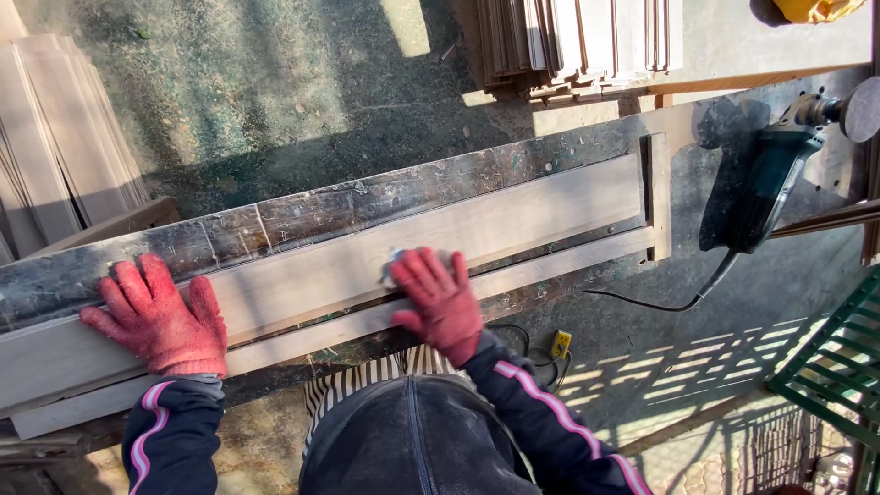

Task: Sanding a wooden plank using an angle grinder followed by manual sanding with sandpaper.

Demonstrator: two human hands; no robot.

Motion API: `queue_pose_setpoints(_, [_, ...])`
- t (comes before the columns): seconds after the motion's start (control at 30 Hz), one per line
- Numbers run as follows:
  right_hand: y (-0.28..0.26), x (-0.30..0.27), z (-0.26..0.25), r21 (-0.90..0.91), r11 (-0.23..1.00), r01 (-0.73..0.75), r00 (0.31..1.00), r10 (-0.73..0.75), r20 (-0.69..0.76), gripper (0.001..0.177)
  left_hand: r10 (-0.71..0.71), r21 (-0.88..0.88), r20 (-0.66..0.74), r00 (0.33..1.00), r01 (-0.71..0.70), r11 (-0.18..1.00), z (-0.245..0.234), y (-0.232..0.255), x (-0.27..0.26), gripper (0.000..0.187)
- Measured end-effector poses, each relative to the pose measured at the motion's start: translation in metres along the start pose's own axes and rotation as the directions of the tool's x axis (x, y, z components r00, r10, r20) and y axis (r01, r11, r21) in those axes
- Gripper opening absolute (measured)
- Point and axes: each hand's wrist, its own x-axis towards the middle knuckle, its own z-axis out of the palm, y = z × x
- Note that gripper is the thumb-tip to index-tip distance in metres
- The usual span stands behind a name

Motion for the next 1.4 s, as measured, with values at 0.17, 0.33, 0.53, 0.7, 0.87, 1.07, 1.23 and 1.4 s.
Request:
queue_pose_setpoints(0.17, [0.195,-0.043,-0.047,-0.063,0.852,-0.521,0.845,0.504,-0.177,0.081,-0.021,0.061,0.023,1.000,0.020,0.998,0.001,0.000,0.001,0.064])
queue_pose_setpoints(0.33, [0.076,0.030,-0.059,0.101,0.787,-0.608,0.775,0.617,-0.139,0.087,-0.008,-0.027,0.020,1.000,0.008,1.000,-0.003,-0.001,0.006,0.069])
queue_pose_setpoints(0.53, [-0.007,0.030,-0.045,0.170,0.979,0.109,0.992,-0.117,0.037,0.098,0.013,-0.018,0.012,1.000,-0.013,1.000,-0.003,-0.002,0.003,0.066])
queue_pose_setpoints(0.7, [0.246,-0.039,-0.071,0.045,0.669,-0.742,0.667,0.744,-0.042,0.091,-0.002,0.015,0.016,1.000,0.002,1.000,-0.002,0.000,-0.001,0.060])
queue_pose_setpoints(0.87, [0.138,-0.029,-0.044,0.051,0.726,-0.685,0.724,0.687,-0.061,0.094,0.000,0.044,0.019,1.000,-0.001,0.999,0.000,-0.002,-0.002,0.056])
queue_pose_setpoints(1.07, [0.108,-0.058,-0.037,-0.177,0.925,-0.335,0.941,0.321,-0.106,0.087,-0.005,0.054,0.027,1.000,0.003,0.999,-0.001,-0.001,-0.002,0.051])
queue_pose_setpoints(1.23, [0.131,-0.041,-0.050,-0.080,0.797,-0.599,0.796,0.580,-0.173,0.080,-0.009,0.027,0.045,0.999,0.007,1.000,0.000,-0.004,-0.003,0.056])
queue_pose_setpoints(1.4, [-0.019,-0.013,-0.022,0.220,0.957,-0.189,0.969,0.218,-0.115,0.092,0.013,-0.008,0.029,0.999,-0.013,1.000,0.000,-0.003,0.002,0.065])
